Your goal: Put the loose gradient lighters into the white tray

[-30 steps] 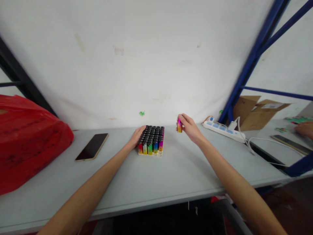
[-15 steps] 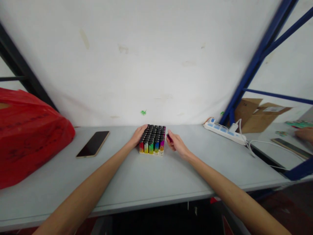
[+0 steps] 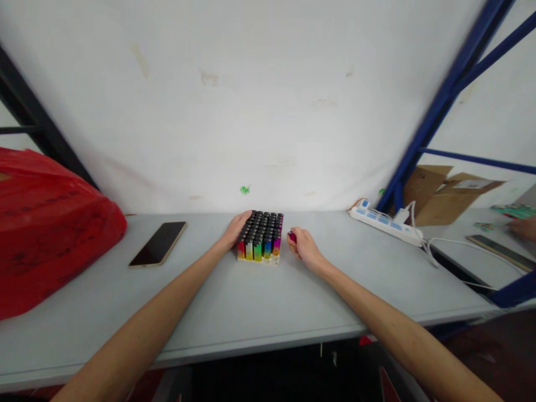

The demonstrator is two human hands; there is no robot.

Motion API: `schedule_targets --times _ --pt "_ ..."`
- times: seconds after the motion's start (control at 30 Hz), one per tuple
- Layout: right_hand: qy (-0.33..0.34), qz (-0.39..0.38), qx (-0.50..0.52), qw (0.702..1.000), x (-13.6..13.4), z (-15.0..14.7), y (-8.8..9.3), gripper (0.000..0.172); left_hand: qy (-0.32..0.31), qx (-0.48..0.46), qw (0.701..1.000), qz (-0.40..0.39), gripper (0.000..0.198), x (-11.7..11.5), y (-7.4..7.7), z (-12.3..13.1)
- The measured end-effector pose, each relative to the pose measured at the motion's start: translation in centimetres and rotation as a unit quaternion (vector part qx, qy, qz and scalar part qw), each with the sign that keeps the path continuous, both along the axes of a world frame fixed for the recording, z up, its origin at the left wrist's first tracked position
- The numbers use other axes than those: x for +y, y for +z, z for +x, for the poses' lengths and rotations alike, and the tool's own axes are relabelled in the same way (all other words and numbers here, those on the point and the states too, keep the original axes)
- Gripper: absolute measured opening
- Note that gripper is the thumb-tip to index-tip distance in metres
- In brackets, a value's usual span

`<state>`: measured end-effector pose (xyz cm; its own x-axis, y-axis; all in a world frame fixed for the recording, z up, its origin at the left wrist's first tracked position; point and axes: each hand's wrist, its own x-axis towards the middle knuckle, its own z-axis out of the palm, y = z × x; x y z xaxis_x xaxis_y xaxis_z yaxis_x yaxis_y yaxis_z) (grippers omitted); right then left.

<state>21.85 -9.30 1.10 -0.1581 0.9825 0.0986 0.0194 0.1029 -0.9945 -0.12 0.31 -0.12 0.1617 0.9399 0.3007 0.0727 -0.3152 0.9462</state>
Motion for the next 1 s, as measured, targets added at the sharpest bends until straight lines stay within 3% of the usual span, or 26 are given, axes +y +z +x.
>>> schedule_targets --times 0.13,0.23,0.37,0.5,0.63,0.83,1.0 --pt "-0.01 0.013 -0.017 1.0 0.0 0.4 0.2 0.05 -0.002 0.002 1.0 0.0 0.049 0.0 0.1 0.0" --pt "-0.008 0.094 -0.09 0.992 -0.5 0.9 0.8 0.055 0.003 0.0 1.0 -0.009 0.048 0.0 0.1 0.0" --pt "-0.001 0.273 -0.23 0.934 -1.6 1.5 2.3 0.047 0.007 -0.011 1.0 -0.015 0.044 -0.2 0.1 0.1" --pt "0.018 0.362 -0.277 0.89 -2.1 1.6 3.1 0.029 -0.002 -0.01 1.0 -0.015 0.044 -0.2 0.2 0.2" --pt "0.035 0.377 -0.298 0.876 -2.0 1.4 2.8 0.023 0.005 -0.005 1.0 -0.002 0.045 -0.1 0.2 0.2" --pt "0.05 0.314 -0.314 0.894 -1.8 1.4 2.1 0.023 -0.001 -0.004 1.0 0.002 0.042 -0.2 0.2 0.2" --pt "0.076 0.306 -0.357 0.879 -1.7 1.6 2.2 0.024 0.001 0.014 1.0 0.019 0.041 0.1 -0.1 0.1"
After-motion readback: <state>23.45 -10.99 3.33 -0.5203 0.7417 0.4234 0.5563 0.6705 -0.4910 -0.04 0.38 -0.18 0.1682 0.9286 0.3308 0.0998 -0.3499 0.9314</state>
